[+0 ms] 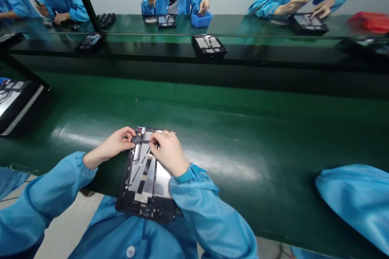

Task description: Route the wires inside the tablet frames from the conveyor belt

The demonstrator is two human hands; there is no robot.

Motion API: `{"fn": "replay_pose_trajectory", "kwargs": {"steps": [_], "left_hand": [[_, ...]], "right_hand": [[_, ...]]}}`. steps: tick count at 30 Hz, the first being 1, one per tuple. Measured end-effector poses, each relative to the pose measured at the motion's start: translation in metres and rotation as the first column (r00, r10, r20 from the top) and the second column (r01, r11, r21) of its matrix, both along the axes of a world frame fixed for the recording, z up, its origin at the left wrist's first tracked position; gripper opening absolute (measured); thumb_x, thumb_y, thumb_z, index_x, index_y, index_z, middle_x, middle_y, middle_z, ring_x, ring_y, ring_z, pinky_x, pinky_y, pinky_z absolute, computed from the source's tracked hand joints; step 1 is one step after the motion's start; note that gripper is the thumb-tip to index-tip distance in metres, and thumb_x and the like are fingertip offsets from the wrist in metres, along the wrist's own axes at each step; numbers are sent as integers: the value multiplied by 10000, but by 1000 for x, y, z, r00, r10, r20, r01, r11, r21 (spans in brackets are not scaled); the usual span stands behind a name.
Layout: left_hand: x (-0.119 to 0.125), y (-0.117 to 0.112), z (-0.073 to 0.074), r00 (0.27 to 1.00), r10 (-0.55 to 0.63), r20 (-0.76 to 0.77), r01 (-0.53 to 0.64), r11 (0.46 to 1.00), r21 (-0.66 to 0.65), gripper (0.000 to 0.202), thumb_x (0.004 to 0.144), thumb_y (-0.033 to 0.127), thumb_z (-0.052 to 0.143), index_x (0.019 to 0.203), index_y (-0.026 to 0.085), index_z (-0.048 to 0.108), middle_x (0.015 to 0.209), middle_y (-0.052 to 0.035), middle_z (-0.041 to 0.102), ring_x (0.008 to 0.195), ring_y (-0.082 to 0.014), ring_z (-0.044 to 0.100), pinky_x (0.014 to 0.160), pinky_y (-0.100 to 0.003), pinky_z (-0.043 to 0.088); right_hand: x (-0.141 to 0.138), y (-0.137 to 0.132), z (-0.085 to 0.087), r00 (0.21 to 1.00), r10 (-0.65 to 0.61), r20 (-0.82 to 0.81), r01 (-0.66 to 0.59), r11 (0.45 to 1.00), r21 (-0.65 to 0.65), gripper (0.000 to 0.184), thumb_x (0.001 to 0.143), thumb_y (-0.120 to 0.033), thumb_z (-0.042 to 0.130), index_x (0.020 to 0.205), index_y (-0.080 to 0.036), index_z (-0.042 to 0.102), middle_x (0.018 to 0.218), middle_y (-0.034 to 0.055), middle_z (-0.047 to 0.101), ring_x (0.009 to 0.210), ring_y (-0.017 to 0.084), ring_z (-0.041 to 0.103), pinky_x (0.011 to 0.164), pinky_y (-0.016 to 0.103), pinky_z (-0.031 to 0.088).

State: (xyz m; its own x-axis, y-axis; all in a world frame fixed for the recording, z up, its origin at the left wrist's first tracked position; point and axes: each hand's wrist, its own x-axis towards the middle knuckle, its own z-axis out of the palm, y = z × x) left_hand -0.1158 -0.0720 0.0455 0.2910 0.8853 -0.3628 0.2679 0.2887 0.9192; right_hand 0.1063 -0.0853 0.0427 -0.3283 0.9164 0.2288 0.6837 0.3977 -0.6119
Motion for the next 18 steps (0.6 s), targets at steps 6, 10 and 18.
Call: {"fn": "replay_pose_trajectory", "kwargs": {"steps": [6,10,18], "left_hand": [[6,-6,-7,994,101,33,-102,995,23,302,660,151,649,938,174,534,712,67,451,592,-70,436,587,-200,344],[4,-2,-7,997,58,-44,-54,996,77,257,685,154,625,926,174,540,665,74,437,583,-78,425,571,-200,327],[1,16,3,924,-113,-364,197,960,200,192,676,144,609,864,181,629,705,46,497,593,-91,447,539,-208,301]], "right_hand": [[0,-2,-1,998,51,-22,-50,998,44,97,819,-118,578,818,-193,640,791,18,659,804,181,583,810,295,361],[-1,-2,-5,998,48,-44,-44,995,88,100,819,-118,574,833,-194,636,787,20,649,799,185,582,812,304,366],[-3,1,-7,996,-3,-86,13,993,121,137,777,-83,587,834,-200,628,766,13,648,778,194,582,788,318,381]]}}
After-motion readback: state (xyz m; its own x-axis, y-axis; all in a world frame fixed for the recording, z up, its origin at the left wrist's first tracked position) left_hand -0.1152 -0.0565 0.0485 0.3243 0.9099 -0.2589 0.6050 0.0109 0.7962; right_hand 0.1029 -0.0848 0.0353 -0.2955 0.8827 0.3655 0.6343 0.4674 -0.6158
